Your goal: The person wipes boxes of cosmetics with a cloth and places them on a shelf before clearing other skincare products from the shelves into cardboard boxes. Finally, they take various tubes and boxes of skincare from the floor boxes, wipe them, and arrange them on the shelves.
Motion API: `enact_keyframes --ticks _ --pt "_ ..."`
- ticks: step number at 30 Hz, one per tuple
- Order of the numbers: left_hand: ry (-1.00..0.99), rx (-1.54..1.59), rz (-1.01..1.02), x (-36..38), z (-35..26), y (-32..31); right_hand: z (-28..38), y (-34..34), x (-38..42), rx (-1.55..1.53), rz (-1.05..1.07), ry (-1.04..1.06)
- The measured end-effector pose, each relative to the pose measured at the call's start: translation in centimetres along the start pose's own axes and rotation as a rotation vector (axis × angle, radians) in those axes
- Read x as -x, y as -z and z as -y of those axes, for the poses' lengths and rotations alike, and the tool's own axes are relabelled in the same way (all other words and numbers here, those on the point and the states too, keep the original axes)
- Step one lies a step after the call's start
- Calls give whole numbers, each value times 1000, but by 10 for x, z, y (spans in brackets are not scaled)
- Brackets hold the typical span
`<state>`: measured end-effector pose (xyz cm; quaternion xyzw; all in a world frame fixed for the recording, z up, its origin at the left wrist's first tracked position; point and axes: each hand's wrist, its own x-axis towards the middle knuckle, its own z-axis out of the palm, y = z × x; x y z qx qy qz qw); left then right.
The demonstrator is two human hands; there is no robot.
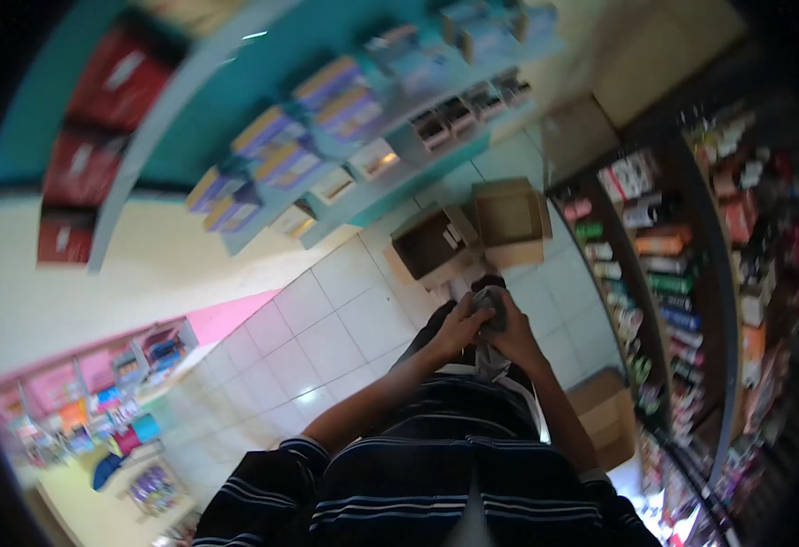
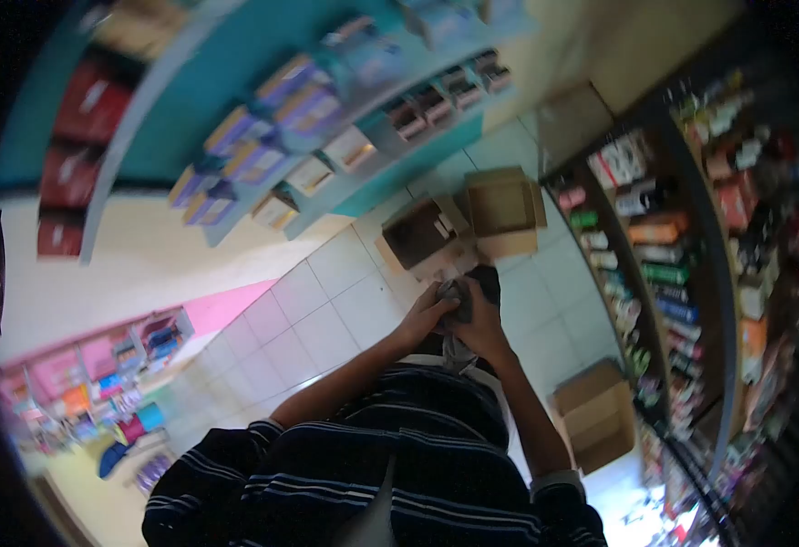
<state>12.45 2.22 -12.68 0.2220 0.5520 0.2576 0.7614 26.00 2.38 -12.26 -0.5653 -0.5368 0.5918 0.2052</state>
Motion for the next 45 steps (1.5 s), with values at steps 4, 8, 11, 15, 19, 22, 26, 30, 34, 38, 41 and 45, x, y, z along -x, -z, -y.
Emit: enact_keyframes --ticks 4,8,11,15,19,22,26,30,34,38,41,45 --pt "-224 -867 -204 -66 92 53 -99 -65 17 142 196 -400" --pt "-76 -1217 -212 -146 113 105 -176 -163 34 248 364 -571" --pt "102 -1208 -233 -219 148 155 -193 -204 39 242 406 -639" --pt "110 -1175 -285 -316 193 209 -206 -227 38 166 499 -637" --pt "113 -1341 -345 -388 220 232 -198 -229 25 140 579 -674" --pt "-53 -1581 -337 -432 233 228 -188 -204 4 86 617 -683" --pt "-285 -1879 -152 -489 250 223 -200 -219 6 -190 540 -688" --pt "-499 -2128 -51 -525 271 238 -204 -212 -3 -307 515 -706" --pt "-599 -2174 -86 -541 292 257 -218 -206 -19 -313 521 -735" --pt "-452 -2286 -19 -537 294 262 -228 -201 -32 -328 515 -762" --pt "-561 -2240 -62 -543 298 268 -230 -201 -39 -342 509 -778" --pt "-754 -2051 -30 -555 312 289 -228 -202 -45 -353 499 -784"
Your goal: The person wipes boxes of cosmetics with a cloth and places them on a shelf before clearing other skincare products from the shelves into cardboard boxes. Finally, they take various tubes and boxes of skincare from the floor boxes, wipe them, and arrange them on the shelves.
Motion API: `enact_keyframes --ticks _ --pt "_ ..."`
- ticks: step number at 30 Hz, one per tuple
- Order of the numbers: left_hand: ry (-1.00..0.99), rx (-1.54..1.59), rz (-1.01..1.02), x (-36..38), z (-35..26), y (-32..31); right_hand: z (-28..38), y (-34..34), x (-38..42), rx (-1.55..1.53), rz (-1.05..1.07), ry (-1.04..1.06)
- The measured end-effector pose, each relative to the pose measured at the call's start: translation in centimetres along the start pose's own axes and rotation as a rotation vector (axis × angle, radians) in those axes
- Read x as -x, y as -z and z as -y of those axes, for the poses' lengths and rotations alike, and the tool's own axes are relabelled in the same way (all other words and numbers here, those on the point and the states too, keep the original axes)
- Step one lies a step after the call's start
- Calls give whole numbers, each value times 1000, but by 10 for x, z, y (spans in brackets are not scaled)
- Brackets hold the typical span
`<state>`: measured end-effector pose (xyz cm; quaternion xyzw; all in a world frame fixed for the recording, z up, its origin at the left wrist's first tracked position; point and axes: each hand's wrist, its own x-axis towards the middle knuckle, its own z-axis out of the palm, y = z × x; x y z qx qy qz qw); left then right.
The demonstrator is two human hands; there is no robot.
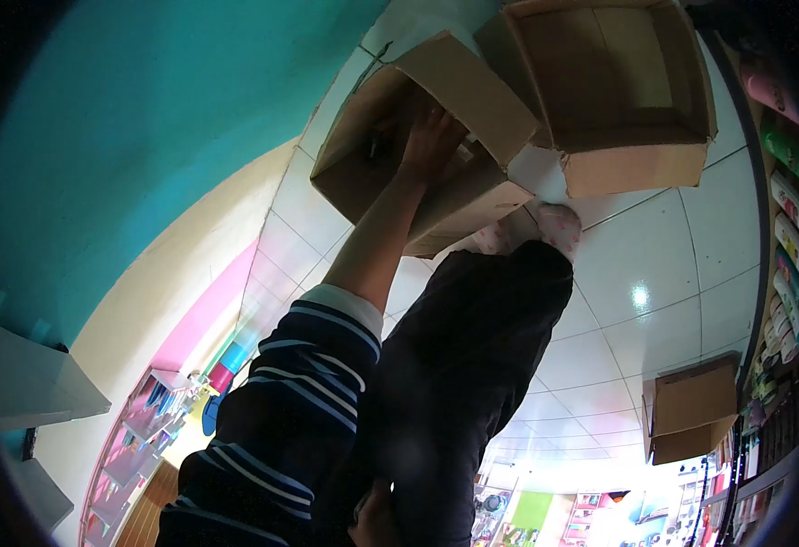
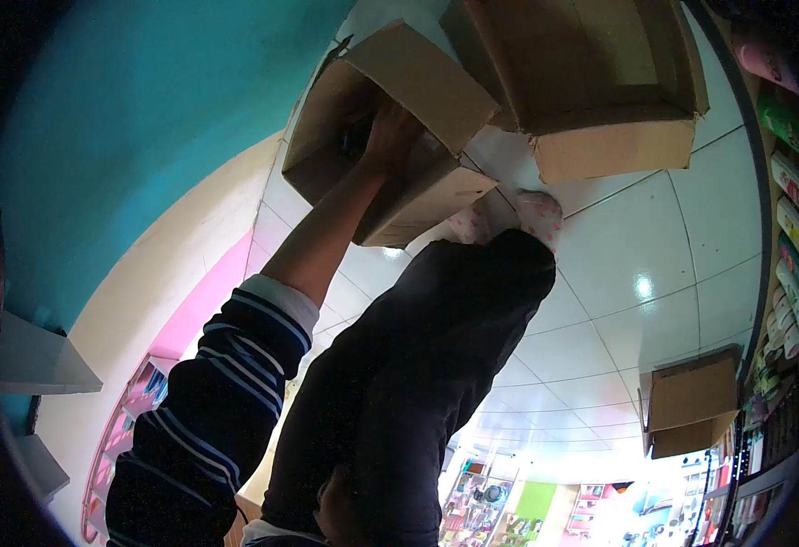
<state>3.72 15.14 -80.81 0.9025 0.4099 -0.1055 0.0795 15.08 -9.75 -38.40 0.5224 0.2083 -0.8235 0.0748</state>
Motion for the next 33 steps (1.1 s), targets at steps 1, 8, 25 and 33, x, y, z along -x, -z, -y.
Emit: enact_keyframes --ticks 1,8,25,33 --pt "-1 1 -1 -3 2 -3 1 0 0 -6 -3 1" --pt "233 240 304 -1 11 31 6 -11 21 -39 -27 17" --pt "508 2204 -29 92 -125 558 83 147 221 -470 -575 703" --pt "397 1932 -350 145 -171 768 207 94 389 -78 -665 1224"
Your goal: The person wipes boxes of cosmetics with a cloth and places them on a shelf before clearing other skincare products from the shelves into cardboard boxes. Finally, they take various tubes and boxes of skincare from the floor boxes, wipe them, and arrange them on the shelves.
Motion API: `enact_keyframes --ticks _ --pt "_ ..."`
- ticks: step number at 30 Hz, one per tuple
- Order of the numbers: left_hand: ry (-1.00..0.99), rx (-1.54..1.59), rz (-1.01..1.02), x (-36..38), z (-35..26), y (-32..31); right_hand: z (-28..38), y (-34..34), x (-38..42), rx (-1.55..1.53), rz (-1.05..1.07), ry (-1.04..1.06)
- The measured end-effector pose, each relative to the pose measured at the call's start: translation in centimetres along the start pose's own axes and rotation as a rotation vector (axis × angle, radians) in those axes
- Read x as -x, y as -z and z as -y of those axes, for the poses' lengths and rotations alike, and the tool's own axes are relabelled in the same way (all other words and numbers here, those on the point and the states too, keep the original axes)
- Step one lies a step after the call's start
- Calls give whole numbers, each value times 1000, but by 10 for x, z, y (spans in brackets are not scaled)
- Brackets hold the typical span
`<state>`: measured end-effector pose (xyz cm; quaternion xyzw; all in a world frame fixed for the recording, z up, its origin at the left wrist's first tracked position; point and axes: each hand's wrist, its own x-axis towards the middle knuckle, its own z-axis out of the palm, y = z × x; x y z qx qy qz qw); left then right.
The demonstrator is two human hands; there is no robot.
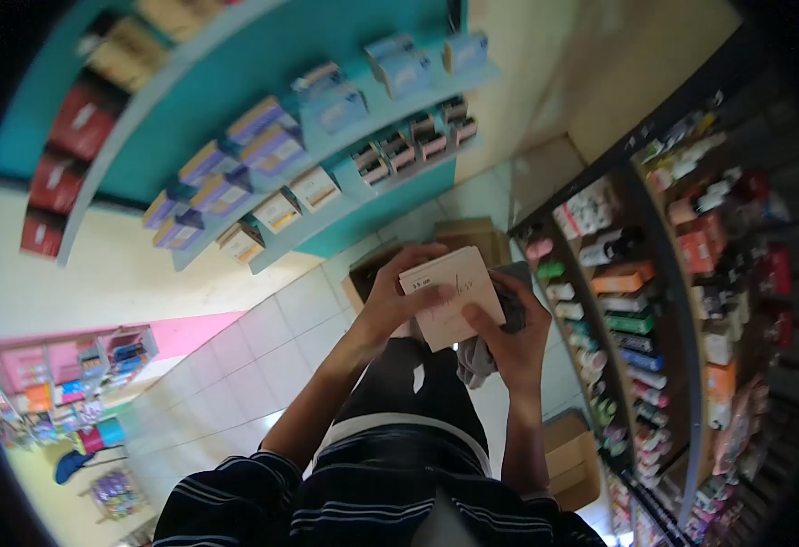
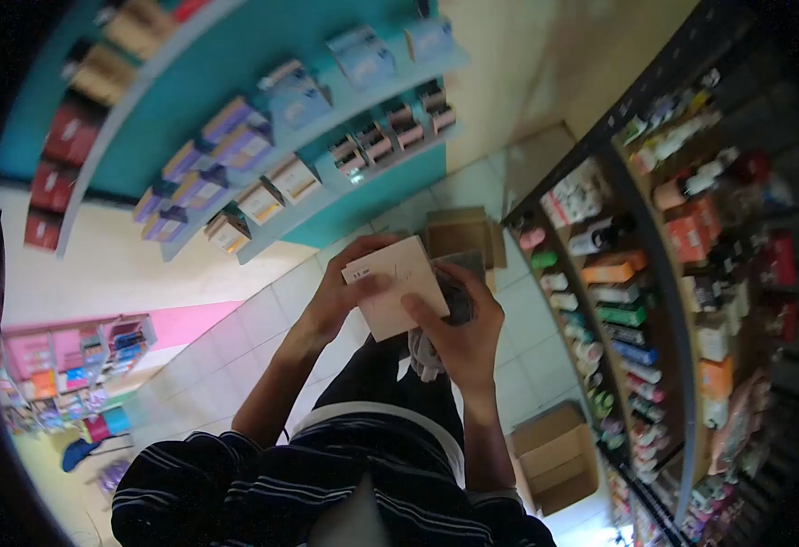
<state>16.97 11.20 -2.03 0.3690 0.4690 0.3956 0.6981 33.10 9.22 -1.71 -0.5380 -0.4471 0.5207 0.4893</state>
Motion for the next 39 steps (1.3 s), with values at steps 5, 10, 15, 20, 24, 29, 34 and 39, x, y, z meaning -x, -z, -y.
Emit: enact_keyframes --ticks 5,10,15,20,24,29,34,39 --pt "-205 341 -60 49 -30 -8 60 -28 -1 -112 108 105" --pt "-385 570 -57 76 -34 12 86 -67 0 -152 276 196" --pt "-581 452 -428 111 -67 22 94 -102 0 -222 320 190" --pt "-745 235 -543 115 -49 64 102 -124 2 -306 308 182" --pt "-712 269 -547 113 -38 66 102 -135 16 -318 331 125" --pt "-658 588 -305 118 -35 52 100 -142 31 -272 400 68" --pt "-618 433 -432 109 -34 44 95 -133 20 -159 437 138" --pt "-575 411 -529 110 -51 30 107 -113 -7 -265 102 384"
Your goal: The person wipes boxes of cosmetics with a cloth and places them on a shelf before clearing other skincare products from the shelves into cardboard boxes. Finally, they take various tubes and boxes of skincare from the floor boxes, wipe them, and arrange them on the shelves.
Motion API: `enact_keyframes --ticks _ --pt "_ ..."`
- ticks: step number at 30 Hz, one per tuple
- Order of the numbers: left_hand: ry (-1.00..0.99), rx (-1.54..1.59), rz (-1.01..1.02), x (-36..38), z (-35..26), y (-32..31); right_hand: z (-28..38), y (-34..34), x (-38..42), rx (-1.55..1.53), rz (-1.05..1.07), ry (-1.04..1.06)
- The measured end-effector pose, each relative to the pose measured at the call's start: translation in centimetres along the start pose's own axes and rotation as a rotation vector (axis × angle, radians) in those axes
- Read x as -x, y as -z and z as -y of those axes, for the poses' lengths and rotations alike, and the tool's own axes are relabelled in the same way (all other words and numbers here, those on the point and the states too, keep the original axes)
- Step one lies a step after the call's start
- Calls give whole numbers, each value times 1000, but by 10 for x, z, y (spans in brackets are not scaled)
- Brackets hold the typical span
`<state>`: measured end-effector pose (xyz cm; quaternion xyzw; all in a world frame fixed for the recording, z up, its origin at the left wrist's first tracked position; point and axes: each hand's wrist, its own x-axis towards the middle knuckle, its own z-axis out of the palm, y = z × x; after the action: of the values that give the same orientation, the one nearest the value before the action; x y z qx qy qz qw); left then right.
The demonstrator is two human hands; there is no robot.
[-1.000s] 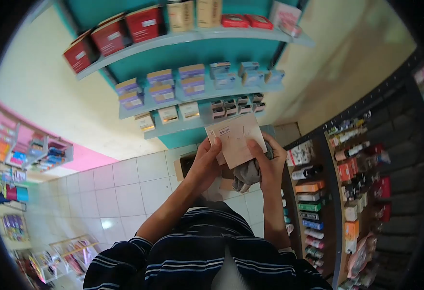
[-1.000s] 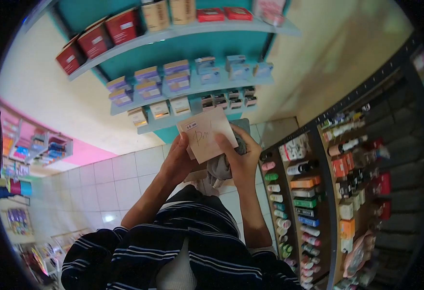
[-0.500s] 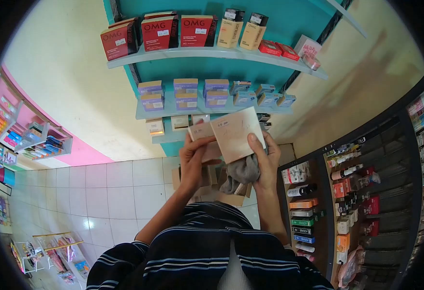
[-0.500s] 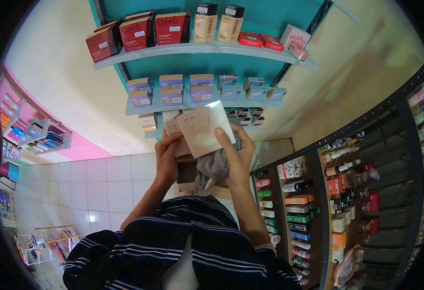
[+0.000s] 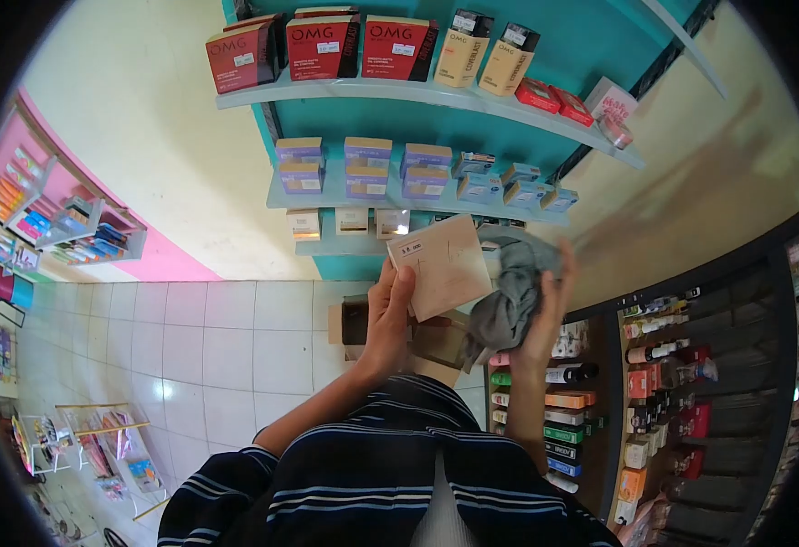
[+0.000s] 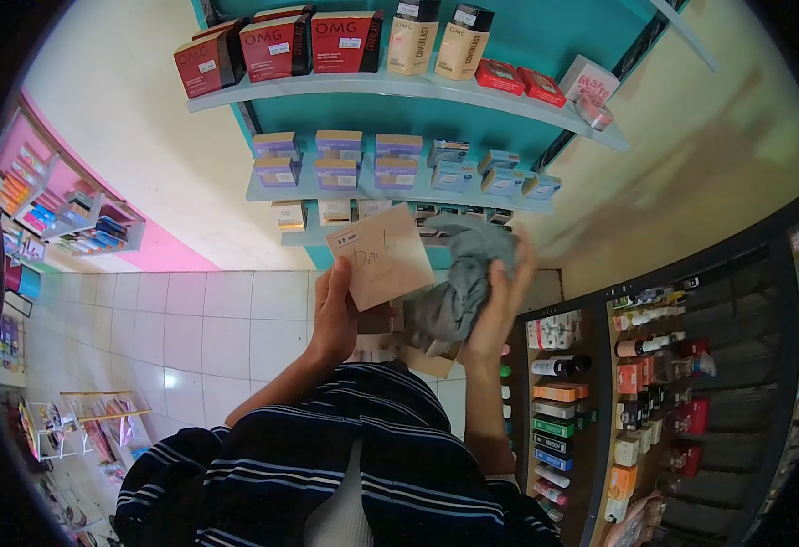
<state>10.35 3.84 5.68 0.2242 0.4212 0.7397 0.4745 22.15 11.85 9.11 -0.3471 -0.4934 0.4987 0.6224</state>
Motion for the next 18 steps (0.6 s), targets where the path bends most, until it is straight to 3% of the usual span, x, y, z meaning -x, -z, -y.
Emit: enact_keyframes --ticks 4,6,8,10,11,13,18 --pt "-149 -62 19 -1 8 -4 7 11 1 33 4 33" --pt "-747 -597 -16 -7 9 -7 9 7 13 332 119 203" --pt "-759 -641 2 -4 1 -16 -3 8 26 314 168 200" --pt "-896 -769 11 -5 -1 -22 -13 12 36 384 298 412" --pt "-913 -768 -8 -7 4 -24 -15 12 40 382 304 412" --pt "-936 -761 -6 -9 6 -25 -19 15 44 427 349 638" --pt "-969 -787 32 -11 9 -32 -25 28 34 400 348 709"
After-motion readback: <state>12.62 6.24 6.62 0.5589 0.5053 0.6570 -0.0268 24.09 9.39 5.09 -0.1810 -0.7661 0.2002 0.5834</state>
